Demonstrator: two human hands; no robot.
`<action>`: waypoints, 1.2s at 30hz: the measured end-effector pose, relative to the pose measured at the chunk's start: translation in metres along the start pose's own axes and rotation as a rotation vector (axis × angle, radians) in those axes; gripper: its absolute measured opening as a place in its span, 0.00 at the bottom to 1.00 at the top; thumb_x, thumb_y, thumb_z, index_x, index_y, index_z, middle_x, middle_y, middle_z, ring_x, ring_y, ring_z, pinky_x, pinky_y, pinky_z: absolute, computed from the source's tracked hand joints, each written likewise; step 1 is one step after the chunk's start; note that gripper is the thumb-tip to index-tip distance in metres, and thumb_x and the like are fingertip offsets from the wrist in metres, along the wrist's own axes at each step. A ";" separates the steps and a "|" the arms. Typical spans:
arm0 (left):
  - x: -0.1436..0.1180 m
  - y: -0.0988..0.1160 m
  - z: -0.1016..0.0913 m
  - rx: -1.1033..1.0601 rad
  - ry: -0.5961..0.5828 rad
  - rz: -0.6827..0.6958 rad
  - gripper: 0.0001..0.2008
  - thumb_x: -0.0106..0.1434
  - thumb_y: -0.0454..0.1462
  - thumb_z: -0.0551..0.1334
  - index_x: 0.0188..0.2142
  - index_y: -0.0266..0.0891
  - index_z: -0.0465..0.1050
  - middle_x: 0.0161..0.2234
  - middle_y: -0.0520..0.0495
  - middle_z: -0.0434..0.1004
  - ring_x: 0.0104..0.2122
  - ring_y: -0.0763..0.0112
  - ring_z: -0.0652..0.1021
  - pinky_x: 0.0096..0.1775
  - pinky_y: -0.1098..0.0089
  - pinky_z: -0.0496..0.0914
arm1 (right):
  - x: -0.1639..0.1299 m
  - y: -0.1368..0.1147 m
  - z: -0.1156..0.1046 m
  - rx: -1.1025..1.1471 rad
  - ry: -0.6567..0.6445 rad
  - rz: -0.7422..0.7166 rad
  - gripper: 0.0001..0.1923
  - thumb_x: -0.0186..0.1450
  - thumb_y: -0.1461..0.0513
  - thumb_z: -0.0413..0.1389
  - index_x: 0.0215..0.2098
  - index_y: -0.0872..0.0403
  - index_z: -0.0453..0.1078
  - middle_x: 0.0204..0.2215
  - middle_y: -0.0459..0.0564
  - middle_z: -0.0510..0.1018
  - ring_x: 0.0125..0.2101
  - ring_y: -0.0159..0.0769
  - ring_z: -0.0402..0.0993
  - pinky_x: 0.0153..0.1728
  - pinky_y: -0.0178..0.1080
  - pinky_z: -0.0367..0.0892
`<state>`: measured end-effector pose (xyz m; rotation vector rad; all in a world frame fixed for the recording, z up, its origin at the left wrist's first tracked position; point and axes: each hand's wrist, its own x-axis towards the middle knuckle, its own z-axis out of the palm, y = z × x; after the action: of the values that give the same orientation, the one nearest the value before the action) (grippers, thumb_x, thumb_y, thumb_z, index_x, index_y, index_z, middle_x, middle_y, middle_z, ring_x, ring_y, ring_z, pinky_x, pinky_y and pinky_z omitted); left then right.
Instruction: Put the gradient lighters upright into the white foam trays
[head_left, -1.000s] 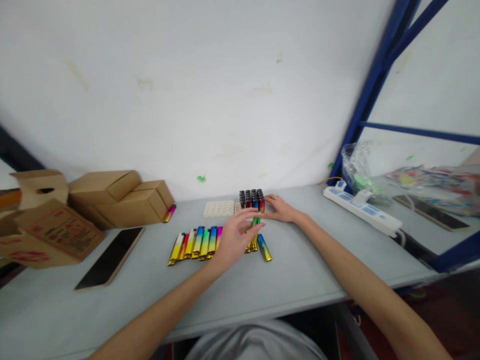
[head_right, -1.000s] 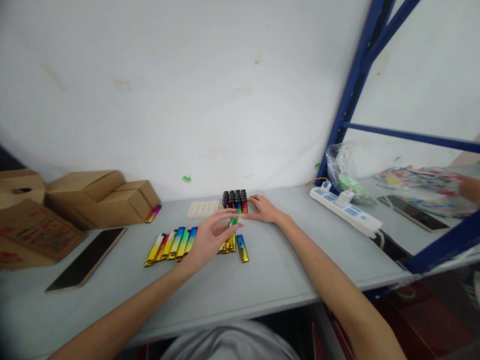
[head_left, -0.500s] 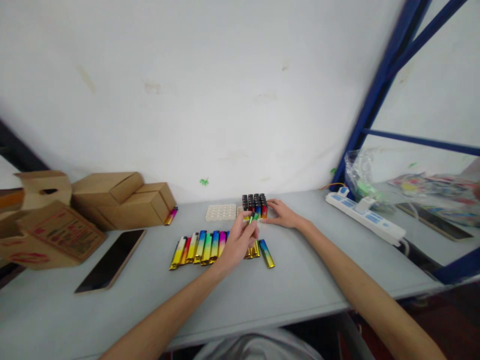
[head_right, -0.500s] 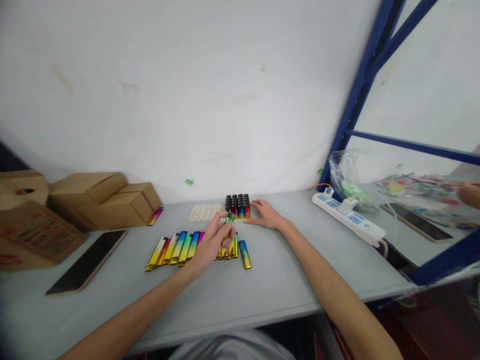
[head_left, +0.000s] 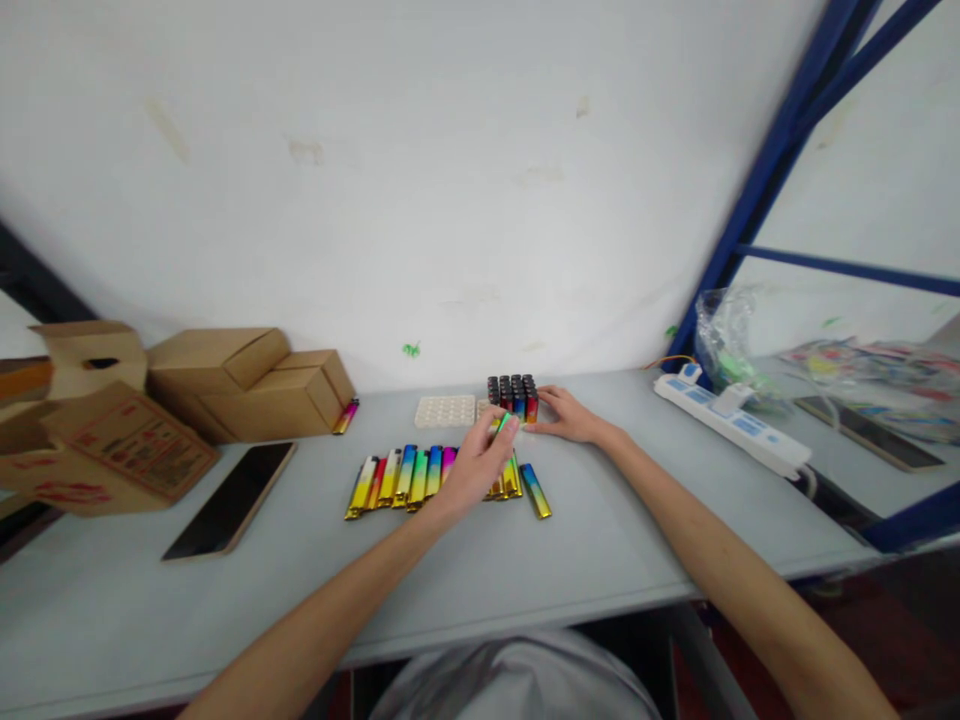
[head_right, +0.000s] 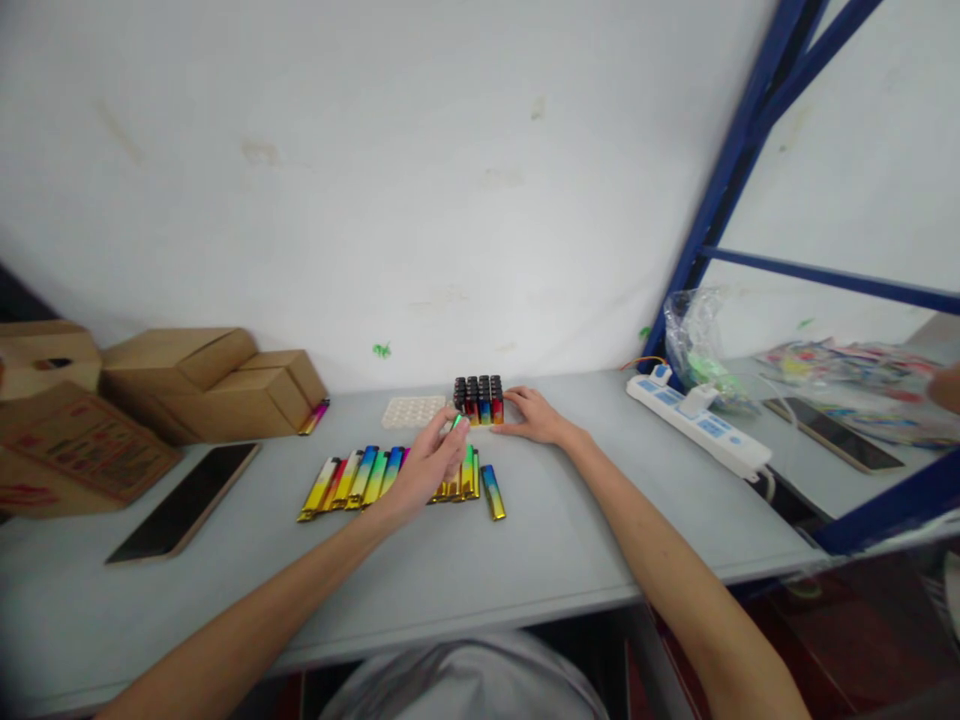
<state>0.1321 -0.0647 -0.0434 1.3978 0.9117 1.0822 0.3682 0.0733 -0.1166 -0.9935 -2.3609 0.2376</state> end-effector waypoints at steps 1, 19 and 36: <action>0.000 0.000 -0.001 0.021 -0.004 0.011 0.24 0.64 0.60 0.61 0.36 0.43 0.62 0.20 0.61 0.53 0.17 0.79 0.56 0.19 0.76 0.50 | 0.000 0.000 0.000 -0.003 -0.003 -0.001 0.37 0.64 0.41 0.61 0.61 0.55 0.68 0.58 0.63 0.73 0.57 0.53 0.70 0.60 0.56 0.66; 0.000 -0.003 -0.008 0.620 0.138 0.189 0.22 0.67 0.50 0.52 0.21 0.41 0.56 0.21 0.55 0.57 0.25 0.72 0.62 0.29 0.69 0.53 | 0.002 -0.004 -0.005 -0.007 -0.022 0.010 0.38 0.64 0.40 0.60 0.63 0.54 0.68 0.57 0.62 0.73 0.56 0.55 0.71 0.59 0.57 0.67; 0.082 0.001 -0.084 0.324 -0.002 0.196 0.20 0.64 0.53 0.64 0.41 0.39 0.68 0.36 0.48 0.75 0.28 0.73 0.77 0.28 0.72 0.72 | 0.005 -0.005 -0.005 -0.007 -0.055 0.037 0.40 0.64 0.39 0.60 0.63 0.55 0.68 0.57 0.63 0.73 0.56 0.55 0.71 0.60 0.56 0.65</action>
<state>0.0753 0.0379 -0.0335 1.7851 0.9962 1.1109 0.3649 0.0730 -0.1083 -1.0466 -2.3958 0.2745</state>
